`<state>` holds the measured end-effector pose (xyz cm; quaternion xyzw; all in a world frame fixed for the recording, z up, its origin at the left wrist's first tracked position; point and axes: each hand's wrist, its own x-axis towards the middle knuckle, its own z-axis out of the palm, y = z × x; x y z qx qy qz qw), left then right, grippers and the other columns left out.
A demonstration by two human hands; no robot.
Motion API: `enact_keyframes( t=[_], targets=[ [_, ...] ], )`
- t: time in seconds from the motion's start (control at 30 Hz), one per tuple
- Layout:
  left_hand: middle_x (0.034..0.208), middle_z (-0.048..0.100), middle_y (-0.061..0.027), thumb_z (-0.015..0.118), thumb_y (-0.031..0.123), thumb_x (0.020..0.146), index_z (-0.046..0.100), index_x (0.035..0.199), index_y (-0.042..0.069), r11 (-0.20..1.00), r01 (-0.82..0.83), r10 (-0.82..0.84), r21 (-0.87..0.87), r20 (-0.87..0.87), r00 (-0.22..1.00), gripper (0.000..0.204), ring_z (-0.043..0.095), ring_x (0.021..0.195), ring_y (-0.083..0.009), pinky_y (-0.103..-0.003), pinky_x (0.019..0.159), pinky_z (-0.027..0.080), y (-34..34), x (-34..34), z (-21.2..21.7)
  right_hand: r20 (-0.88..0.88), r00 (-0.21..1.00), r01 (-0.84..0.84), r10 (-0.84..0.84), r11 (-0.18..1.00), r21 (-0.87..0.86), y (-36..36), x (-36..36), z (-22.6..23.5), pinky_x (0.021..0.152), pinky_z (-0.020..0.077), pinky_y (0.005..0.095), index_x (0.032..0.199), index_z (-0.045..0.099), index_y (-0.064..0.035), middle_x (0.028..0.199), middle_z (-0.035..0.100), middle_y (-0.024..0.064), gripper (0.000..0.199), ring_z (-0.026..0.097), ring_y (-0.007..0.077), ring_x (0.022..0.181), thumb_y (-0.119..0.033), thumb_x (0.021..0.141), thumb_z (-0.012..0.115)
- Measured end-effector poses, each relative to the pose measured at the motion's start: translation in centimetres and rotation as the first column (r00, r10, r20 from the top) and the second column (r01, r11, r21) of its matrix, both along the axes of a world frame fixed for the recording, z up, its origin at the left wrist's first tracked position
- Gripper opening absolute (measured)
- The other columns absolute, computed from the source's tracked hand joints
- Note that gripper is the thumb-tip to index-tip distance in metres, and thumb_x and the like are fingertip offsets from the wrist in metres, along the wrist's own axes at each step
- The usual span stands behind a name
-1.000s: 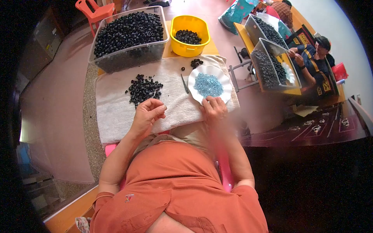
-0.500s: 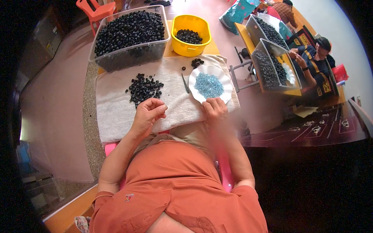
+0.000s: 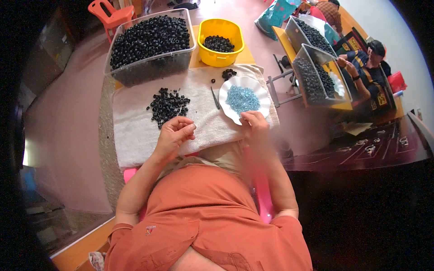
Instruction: Manually sorting and inspecting small black components on a production line workstation.
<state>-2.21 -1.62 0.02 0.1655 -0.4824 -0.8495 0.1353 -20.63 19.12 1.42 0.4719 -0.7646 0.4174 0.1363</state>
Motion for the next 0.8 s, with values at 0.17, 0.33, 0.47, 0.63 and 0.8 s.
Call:
enact_keyframes(
  t=[0.17, 0.33, 0.47, 0.63, 0.8],
  targets=[
    [0.080, 0.064, 0.0002, 0.065, 0.014, 0.093, 0.066, 0.100, 0.002, 0.998, 0.039, -0.039, -0.056, -0.001, 0.999, 0.013, 0.059, 0.069, -0.0061, -0.022, 0.064, 0.052, 1.5, -0.7, 0.0, 0.177, 0.984, -0.023, 0.029, 0.999, -0.035, 0.0, -0.4, 0.1, 0.069, 0.0515, 0.0285, 0.095, 0.067, 0.0016, 0.089, 0.067, 0.0116, 0.017, 0.064, 0.0206, 0.078, 0.006, 0.079, 0.069],
    [0.079, 0.060, 0.0000, 0.063, 0.016, 0.095, 0.062, 0.100, 0.003, 0.991, 0.128, -0.125, -0.026, 0.100, 0.987, 0.014, 0.060, 0.067, -0.0078, -0.021, 0.061, 0.051, 3.1, -2.9, 0.5, 0.504, 0.861, -0.032, 0.064, 0.997, -0.072, 0.1, -0.3, 0.2, 0.073, 0.0495, 0.0237, 0.098, 0.067, 0.0043, 0.090, 0.066, 0.0062, 0.014, 0.061, 0.0116, 0.081, 0.006, 0.084, 0.068],
    [0.082, 0.062, -0.0005, 0.065, 0.019, 0.094, 0.063, 0.100, 0.002, 0.981, 0.180, -0.176, -0.067, 0.065, 0.982, 0.018, 0.059, 0.065, -0.0076, -0.021, 0.059, 0.050, 3.7, -5.7, 0.8, 0.600, 0.783, -0.093, 0.164, 0.985, -0.148, 0.0, -0.4, 0.3, 0.075, 0.0498, 0.0230, 0.099, 0.067, 0.0043, 0.092, 0.067, 0.0059, 0.014, 0.061, 0.0102, 0.084, 0.007, 0.085, 0.067],
    [0.084, 0.064, -0.0010, 0.066, 0.021, 0.094, 0.065, 0.108, 0.001, 0.961, 0.266, -0.265, -0.081, 0.022, 0.964, 0.025, 0.060, 0.067, -0.0071, -0.021, 0.061, 0.049, 4.5, -7.7, 2.5, 0.652, 0.704, -0.194, 0.280, 0.960, -0.203, 0.0, -0.4, 1.4, 0.076, 0.0497, 0.0227, 0.099, 0.067, 0.0047, 0.094, 0.067, 0.0065, 0.013, 0.061, 0.0103, 0.085, 0.006, 0.086, 0.067],
    [0.083, 0.064, -0.0008, 0.066, 0.023, 0.094, 0.066, 0.106, 0.001, 0.952, 0.286, -0.285, -0.106, 0.024, 0.958, 0.025, 0.060, 0.067, -0.0066, -0.020, 0.062, 0.049, 4.7, -8.1, 2.8, 0.663, 0.688, -0.197, 0.293, 0.956, -0.218, 0.3, -0.8, 1.0, 0.075, 0.0490, 0.0220, 0.098, 0.067, 0.0045, 0.093, 0.066, 0.0061, 0.012, 0.061, 0.0096, 0.085, 0.005, 0.087, 0.067]
  ],
)
